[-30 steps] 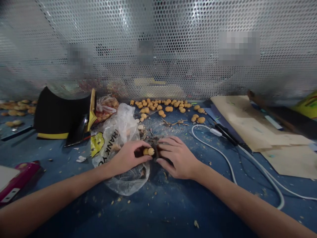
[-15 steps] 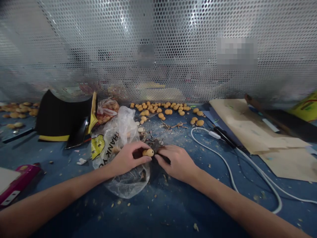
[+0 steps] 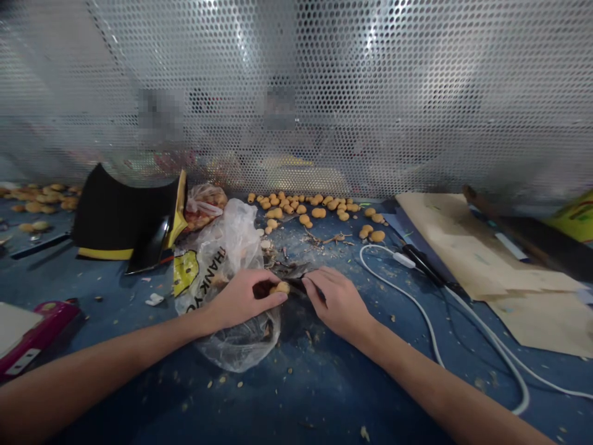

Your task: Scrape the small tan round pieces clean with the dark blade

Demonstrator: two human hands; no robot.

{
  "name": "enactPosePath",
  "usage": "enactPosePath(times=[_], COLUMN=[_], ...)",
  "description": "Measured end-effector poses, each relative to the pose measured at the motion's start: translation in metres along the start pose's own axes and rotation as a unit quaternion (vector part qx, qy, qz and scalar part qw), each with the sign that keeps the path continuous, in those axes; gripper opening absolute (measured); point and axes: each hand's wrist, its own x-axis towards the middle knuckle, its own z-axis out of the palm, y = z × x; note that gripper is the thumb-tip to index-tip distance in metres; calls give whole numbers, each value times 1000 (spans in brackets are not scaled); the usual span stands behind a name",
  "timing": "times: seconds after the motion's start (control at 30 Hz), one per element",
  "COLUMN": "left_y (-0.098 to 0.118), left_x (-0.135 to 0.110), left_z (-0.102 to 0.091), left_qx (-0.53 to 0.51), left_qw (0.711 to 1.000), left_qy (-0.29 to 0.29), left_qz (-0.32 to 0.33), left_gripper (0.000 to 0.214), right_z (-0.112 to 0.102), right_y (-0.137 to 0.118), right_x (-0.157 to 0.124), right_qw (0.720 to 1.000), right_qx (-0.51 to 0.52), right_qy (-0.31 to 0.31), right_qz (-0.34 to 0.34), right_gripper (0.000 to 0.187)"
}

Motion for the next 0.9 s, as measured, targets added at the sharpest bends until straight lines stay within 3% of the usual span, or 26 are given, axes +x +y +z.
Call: enactPosePath(times=[0.27,0.7,0.9], left_y=[-2,4,3], left_x=[1,-1,-2], left_z=[0,-1,0], left_qx=[21,74,78], left_qw=[1000,996,995], left_qy=[2,-3,-12], left_qz=[15,51,63], left_gripper=[34,29,22], right_z=[-5,-4,-2], right_y=[-3,-9,-8], right_x=[-1,-5,-3], right_qw=[998,992,995], right_qx=[-34,-70,-65], right_qy=[-23,-7,-22], right_qz=[-41,-106,-75], right_gripper=[16,11,22])
